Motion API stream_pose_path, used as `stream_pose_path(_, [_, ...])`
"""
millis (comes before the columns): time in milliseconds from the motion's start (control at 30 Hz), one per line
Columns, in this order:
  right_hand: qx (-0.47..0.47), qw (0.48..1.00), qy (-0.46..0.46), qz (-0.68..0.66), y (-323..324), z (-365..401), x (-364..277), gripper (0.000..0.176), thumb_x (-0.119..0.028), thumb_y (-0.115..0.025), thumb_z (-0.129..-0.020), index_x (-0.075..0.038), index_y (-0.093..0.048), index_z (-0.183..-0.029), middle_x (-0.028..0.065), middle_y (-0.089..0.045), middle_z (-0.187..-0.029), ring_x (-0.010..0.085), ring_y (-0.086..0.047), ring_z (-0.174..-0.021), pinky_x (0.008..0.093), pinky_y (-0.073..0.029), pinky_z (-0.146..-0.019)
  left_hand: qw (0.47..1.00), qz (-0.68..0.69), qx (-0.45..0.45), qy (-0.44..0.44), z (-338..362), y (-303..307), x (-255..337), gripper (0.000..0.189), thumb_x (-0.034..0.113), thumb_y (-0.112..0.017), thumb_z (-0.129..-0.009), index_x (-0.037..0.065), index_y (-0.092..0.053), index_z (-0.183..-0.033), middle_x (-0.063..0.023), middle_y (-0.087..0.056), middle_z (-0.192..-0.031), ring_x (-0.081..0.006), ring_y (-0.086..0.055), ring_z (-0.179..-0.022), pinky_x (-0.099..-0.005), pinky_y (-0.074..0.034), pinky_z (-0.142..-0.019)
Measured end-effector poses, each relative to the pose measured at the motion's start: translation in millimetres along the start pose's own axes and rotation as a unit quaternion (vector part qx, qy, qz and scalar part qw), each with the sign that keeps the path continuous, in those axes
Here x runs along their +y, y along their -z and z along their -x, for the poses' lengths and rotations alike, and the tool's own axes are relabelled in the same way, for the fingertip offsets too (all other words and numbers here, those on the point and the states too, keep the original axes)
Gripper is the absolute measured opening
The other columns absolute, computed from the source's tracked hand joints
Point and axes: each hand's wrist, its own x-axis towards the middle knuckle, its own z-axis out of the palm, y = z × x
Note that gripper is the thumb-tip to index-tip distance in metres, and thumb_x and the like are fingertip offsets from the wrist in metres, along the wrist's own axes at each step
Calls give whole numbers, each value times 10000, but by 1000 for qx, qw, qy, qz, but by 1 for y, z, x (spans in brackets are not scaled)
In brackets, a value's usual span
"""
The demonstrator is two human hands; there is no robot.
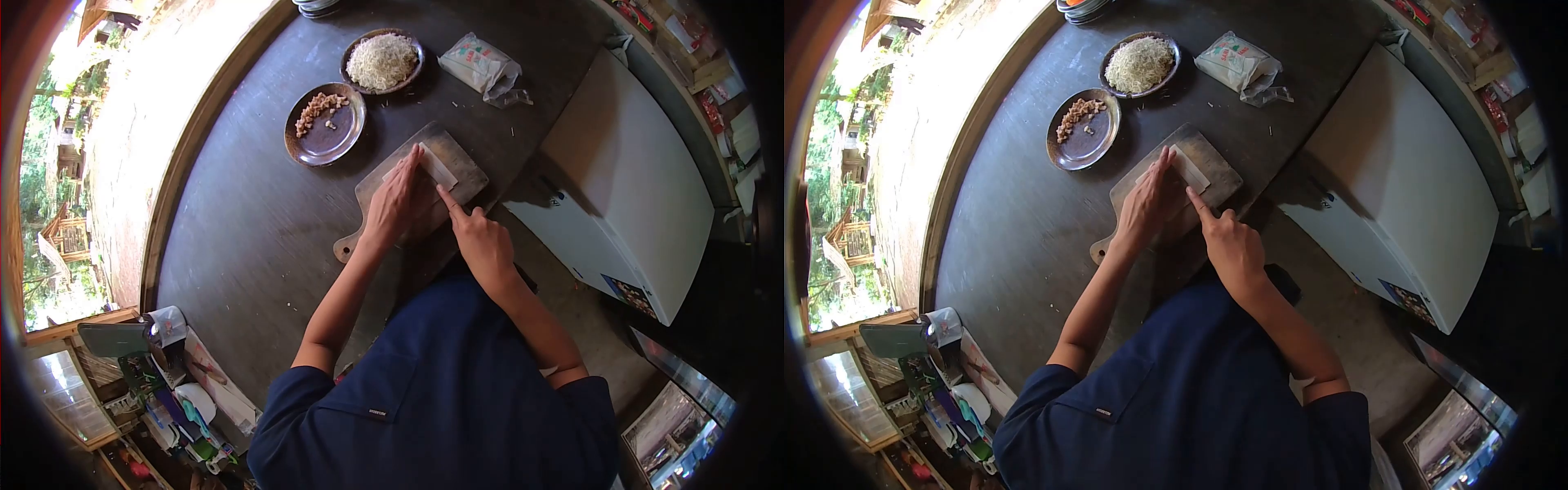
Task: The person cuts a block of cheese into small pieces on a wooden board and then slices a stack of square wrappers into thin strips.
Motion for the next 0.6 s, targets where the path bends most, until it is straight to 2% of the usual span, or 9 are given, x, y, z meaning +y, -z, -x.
stream_pose_path(100, [-11, 1000, -1, 4, 1, 2, 2, 780, -116, -609, -1004, -394, -335, -1679, 126, -654, -808, 288, -756, -652, 397, -642, -591, 999, -35, -8, -16, -2, -1, 0, 731, 139, -695, -984, -9, -358, -1615, -194, -573, -1542, -354, -584, -1393, -454, -451, -1214])
stream_pose_path(333, [-6, 1000, -4, 19, 1, 9, 4, 726, -170, -598, -1035, -400, -343, -1674, 120, -654, -795, 279, -748, -630, 394, -638, -581, 1000, -17, -5, 21, -1, 0, 5, 663, 136, -684, -1001, 12, -410, -1592, -188, -585, -1528, -358, -578, -1403, -463, -442, -1221])
stream_pose_path(400, [-4, 1000, -2, 26, 3, 10, 4, 711, -190, -597, -1046, -404, -342, -1673, 115, -650, -784, 274, -743, -618, 391, -635, -574, 998, -45, -5, -36, -3, 0, -1, 621, 123, -683, -988, 25, -468, -1562, -168, -588, -1526, -346, -552, -1434, -460, -424, -1239])
stream_pose_path(600, [-14, 1000, -11, 12, 11, 25, 6, 690, -225, -621, -1048, -403, -366, -1664, 104, -633, -764, 268, -722, -588, 388, -623, -559, 996, -70, -35, -37, -2, 5, 3, 561, 98, -677, -943, 22, -561, -1487, -139, -593, -1522, -314, -491, -1493, -449, -393, -1269])
